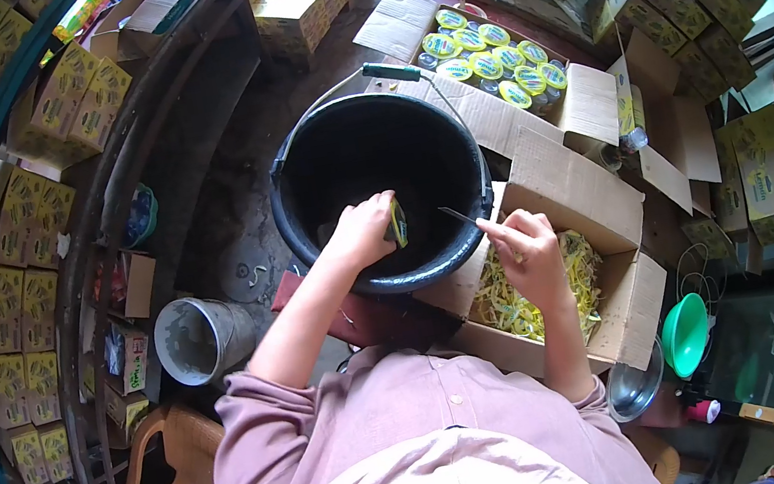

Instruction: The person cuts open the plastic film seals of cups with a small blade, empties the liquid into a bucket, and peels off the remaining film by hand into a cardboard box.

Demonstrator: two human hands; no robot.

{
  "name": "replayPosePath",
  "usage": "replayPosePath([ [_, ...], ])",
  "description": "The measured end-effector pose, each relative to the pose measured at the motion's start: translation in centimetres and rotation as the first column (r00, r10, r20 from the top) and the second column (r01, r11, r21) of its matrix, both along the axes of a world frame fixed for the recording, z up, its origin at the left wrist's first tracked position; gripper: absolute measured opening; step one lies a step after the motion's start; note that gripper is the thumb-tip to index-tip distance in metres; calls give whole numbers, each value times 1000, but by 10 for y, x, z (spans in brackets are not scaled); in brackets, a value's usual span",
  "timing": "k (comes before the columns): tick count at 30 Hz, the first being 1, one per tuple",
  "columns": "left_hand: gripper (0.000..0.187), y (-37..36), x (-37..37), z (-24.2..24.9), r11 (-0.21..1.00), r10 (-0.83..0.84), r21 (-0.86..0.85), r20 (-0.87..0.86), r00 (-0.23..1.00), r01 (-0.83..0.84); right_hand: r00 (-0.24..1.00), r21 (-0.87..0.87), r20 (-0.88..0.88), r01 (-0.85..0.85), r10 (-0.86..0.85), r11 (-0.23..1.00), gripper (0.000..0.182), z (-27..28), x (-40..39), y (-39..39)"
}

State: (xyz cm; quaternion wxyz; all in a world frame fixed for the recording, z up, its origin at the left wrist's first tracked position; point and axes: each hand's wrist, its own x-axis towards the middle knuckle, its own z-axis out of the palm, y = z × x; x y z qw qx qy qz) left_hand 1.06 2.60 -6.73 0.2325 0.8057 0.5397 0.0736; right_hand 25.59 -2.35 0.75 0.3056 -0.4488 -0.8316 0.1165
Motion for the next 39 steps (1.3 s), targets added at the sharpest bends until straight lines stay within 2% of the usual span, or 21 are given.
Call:
replayPosePath([
  [2, 73, 8, 3, 0, 996, -93, -2, -116, 989, 93, 999, -1, -34, 32, -32, 999, 36, -5, 0, -10],
  [4, 70, 24, 7, 2, 985, -168, -94, -289, 942, 146, 995, 6, -72, 65, -64, 998, 34, -8, 1, -17],
  [7, 66, 48, 19, -7, 955, -274, -249, -518, 810, 163, 986, 15, -116, 123, -120, 992, 33, -13, 7, -29],
  [11, 57, 69, 33, -15, 870, -446, -478, -654, 612, 123, 968, 55, -156, 205, -194, 977, 31, -9, 20, -46],
  [14, 56, 85, 32, -72, 868, -490, -460, -733, 472, 187, 940, 41, -206, 287, -273, 957, 30, -8, 31, -61],
  [17, 60, 89, 42, -80, 837, -529, -539, -760, 377, 87, 884, -56, -279, 375, -375, 925, 33, -7, 42, -76],
  [20, 49, 109, 33, -115, 860, -494, -495, -739, 458, 128, 855, -40, -317, 421, -411, 906, 31, -8, 51, -84],
  [21, 51, 101, 34, -98, 885, -461, -435, -776, 431, 163, 850, -42, -314, 432, -422, 901, 31, -7, 52, -86],
  [24, 66, 94, 41, -39, 850, -495, -525, -769, 405, 42, 846, -23, -304, 452, -437, 892, 30, -9, 58, -90],
  [25, 60, 93, 39, -27, 857, -492, -508, -757, 431, 86, 842, -30, -323, 448, -433, 893, 27, -10, 58, -91],
  [29, 54, 93, 32, 1, 882, -425, -467, -727, 539, 65, 825, -32, -320, 482, -466, 876, 27, -17, 63, -94],
  [35, 52, 105, 17, 9, 880, -387, -474, -687, 615, 25, 741, -108, -442, 515, -505, 851, 22, -22, 62, -94],
  [39, 55, 98, 13, 40, 897, -355, -441, -664, 658, 39, 741, -107, -444, 515, -504, 850, 20, -20, 59, -92],
])
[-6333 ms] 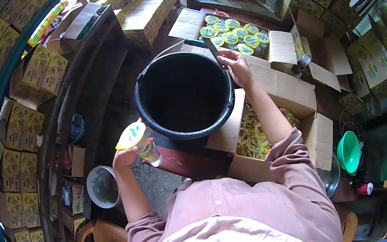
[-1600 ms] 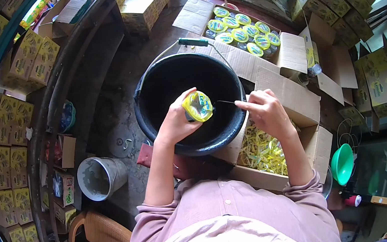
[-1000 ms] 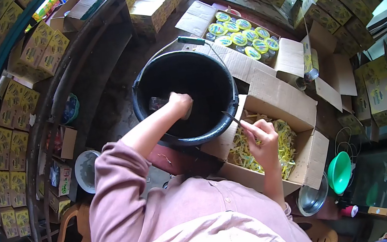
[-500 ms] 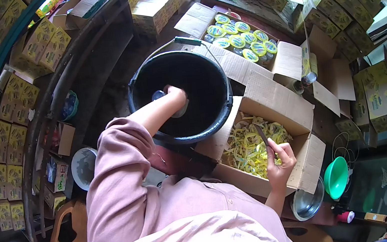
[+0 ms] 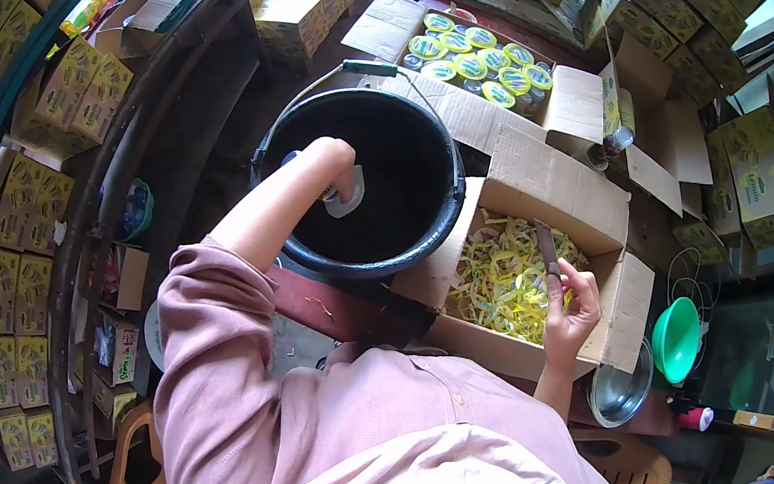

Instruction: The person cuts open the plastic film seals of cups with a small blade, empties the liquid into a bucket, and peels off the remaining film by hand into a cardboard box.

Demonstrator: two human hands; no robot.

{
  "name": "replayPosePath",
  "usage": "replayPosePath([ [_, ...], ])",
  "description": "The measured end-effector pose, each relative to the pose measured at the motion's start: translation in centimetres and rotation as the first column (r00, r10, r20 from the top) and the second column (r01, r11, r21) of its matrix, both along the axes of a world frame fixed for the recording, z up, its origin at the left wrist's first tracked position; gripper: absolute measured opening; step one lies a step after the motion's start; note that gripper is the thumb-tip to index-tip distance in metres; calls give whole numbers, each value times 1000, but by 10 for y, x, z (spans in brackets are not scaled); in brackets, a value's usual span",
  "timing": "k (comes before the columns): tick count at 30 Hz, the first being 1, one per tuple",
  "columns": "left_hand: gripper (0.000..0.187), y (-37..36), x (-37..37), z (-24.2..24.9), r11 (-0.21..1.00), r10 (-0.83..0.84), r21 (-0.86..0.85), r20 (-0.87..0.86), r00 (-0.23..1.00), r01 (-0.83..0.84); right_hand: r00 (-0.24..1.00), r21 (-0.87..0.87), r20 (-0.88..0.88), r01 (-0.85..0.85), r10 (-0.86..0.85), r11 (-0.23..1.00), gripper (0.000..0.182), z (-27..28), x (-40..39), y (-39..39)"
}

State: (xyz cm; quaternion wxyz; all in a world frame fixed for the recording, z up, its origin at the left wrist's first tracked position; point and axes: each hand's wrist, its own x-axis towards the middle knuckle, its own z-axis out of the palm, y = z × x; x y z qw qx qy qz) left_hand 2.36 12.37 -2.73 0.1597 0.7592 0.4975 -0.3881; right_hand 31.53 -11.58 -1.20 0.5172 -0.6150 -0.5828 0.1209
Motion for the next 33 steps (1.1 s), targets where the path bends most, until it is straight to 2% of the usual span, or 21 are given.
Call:
replayPosePath([
  [5, 57, -5, 0, 16, 998, 56, 0, 12, 998, -56, 1000, 8, -20, -18, 18, 1000, 21, -5, -3, 0],
  [12, 60, -7, 0, 28, 999, 36, 12, 29, 999, -37, 1000, -7, 2, -17, 17, 1000, 22, -1, -7, -3],
  [15, 62, -5, -1, 29, 999, 35, 20, 53, 998, -36, 996, 19, -86, -4, 5, 1000, 23, -2, -10, -1],
  [20, 63, -3, -1, 29, 999, 4, 54, 79, 997, -8, 998, 14, -56, -6, 6, 1000, 23, 2, -11, -1],
  [23, 57, -6, 4, 38, 999, 46, -20, 15, 999, -46, 999, 17, -16, -31, 31, 999, 22, 4, -12, -1],
  [26, 58, -8, 7, 29, 990, 143, -26, 53, 988, -141, 999, 21, -6, -41, 41, 999, 22, 5, -14, -2],
  [29, 59, -8, 6, 18, 986, 168, -38, 70, 983, -165, 999, 30, -27, -41, 42, 999, 22, 4, -13, -2],
  [30, 67, -5, 8, 25, 962, 230, -158, 30, 973, -223, 998, 34, -36, -42, 43, 999, 22, 3, -13, -2],
  [33, 86, -22, 9, 36, 984, 177, 3, -20, 984, -177, 1000, 15, -19, -23, 24, 1000, 22, 4, -12, -4],
])
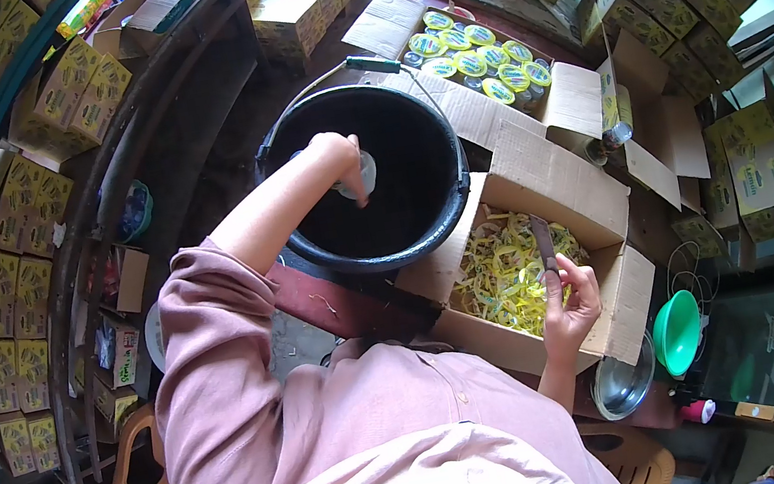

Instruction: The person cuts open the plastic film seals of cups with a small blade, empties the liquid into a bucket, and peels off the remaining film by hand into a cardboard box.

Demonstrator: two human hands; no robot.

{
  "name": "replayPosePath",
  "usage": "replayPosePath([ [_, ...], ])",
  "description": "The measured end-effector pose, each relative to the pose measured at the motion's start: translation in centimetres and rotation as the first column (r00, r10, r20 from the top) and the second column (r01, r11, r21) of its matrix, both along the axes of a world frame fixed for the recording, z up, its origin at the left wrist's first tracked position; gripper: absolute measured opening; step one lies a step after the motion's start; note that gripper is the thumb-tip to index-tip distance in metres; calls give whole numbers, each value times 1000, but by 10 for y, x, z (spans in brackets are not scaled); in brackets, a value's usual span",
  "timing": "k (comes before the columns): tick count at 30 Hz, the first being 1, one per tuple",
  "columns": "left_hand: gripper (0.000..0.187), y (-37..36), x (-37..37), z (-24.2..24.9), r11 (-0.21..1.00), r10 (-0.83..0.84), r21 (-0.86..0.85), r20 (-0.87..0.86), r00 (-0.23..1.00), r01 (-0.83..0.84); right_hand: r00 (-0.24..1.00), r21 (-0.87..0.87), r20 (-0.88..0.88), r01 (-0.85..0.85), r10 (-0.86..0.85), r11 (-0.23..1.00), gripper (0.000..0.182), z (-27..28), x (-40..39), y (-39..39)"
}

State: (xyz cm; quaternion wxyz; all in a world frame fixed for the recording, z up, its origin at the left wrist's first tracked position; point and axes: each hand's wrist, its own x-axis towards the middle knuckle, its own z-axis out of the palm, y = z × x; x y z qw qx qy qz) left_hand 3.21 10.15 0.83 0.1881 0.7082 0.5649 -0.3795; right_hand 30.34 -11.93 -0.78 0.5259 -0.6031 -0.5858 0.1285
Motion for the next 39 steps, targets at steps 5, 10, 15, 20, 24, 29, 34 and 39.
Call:
replayPosePath([
  [5, 97, 12, -13, -35, 947, -161, 292, 60, 985, 137, 1000, -2, -1, 21, -21, 1000, 21, 1, -2, 0],
  [10, 88, -1, -14, -50, 844, -226, 535, 317, 921, 23, 997, -14, -57, 50, -51, 999, 23, -2, -3, 1],
  [15, 46, -21, -2, -81, 878, -320, -396, -69, 945, 269, 997, -28, -40, 68, -69, 997, 25, -3, -1, 0],
  [20, 47, -7, -8, -80, 943, -222, -244, 47, 974, 226, 998, 11, -36, 56, -56, 998, 24, -1, -1, -1],
  [24, 43, -7, -2, -76, 880, -240, -428, -25, 970, 207, 996, -4, -10, 89, -89, 996, 23, 1, -1, -4],
  [29, 40, -17, -4, -65, 959, -123, -254, 39, 992, 129, 997, -24, 2, 80, -80, 996, 26, 0, 2, -7],
  [34, 44, -18, -18, -73, 917, -207, -346, 15, 978, 199, 945, -20, -317, 82, -85, 996, 30, -1, -6, -12],
  [39, 39, -20, -23, -67, 928, -182, -320, 58, 982, 191, 410, 10, -912, -22, 19, 1000, 34, -10, -17, -16],
])
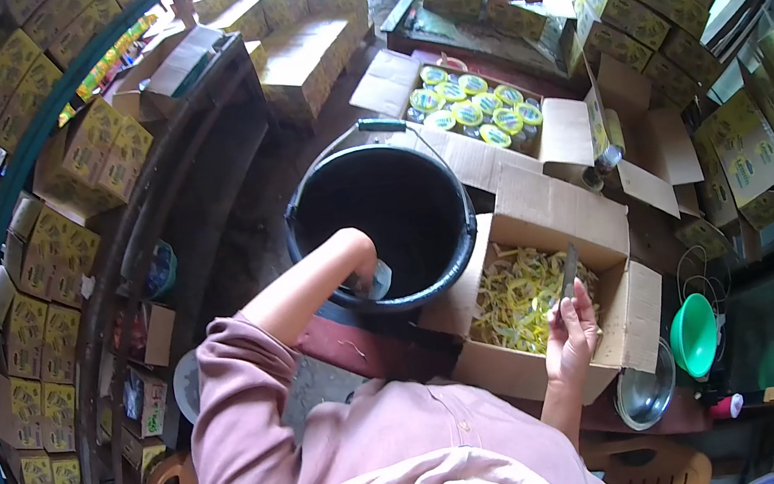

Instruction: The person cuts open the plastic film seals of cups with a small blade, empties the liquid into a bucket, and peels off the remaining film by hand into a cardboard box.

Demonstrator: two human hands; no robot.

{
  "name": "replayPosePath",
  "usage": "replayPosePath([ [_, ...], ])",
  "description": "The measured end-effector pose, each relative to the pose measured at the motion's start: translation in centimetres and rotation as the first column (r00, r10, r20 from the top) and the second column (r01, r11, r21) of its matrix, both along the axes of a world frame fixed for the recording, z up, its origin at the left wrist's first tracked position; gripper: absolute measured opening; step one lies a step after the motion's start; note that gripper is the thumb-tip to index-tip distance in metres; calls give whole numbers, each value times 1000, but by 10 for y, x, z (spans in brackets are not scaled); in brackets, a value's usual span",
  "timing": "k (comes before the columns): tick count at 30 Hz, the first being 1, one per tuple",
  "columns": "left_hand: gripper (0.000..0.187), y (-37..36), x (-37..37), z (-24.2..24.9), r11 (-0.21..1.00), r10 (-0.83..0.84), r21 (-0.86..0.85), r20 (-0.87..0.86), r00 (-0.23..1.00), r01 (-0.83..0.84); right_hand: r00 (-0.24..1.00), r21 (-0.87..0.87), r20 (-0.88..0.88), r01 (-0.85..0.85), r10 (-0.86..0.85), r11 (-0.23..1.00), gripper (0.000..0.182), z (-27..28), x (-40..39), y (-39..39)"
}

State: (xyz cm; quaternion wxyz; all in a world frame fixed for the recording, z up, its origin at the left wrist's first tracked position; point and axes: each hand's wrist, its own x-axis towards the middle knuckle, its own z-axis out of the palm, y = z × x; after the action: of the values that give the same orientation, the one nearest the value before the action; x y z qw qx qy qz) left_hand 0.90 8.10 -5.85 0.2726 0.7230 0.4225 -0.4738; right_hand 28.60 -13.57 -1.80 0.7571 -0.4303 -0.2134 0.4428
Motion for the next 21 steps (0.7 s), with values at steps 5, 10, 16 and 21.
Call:
replayPosePath([
  [5, 49, -15, 5, 10, 981, -93, 168, -24, 995, 95, 970, 8, -226, -91, 91, 996, 32, -13, -5, -4],
  [10, 46, -18, 9, 23, 965, -196, 148, -126, 972, 214, 958, -7, -262, -119, 113, 993, 30, -16, -12, 0],
  [16, 46, -20, 3, 30, 978, 17, 207, -176, 984, 20, 959, -33, -265, -115, 102, 993, 28, -17, -23, 8],
  [21, 45, -13, 0, 37, 952, -99, 287, -30, 995, 104, 953, -80, -292, -108, 80, 991, 25, -18, -21, 20],
])
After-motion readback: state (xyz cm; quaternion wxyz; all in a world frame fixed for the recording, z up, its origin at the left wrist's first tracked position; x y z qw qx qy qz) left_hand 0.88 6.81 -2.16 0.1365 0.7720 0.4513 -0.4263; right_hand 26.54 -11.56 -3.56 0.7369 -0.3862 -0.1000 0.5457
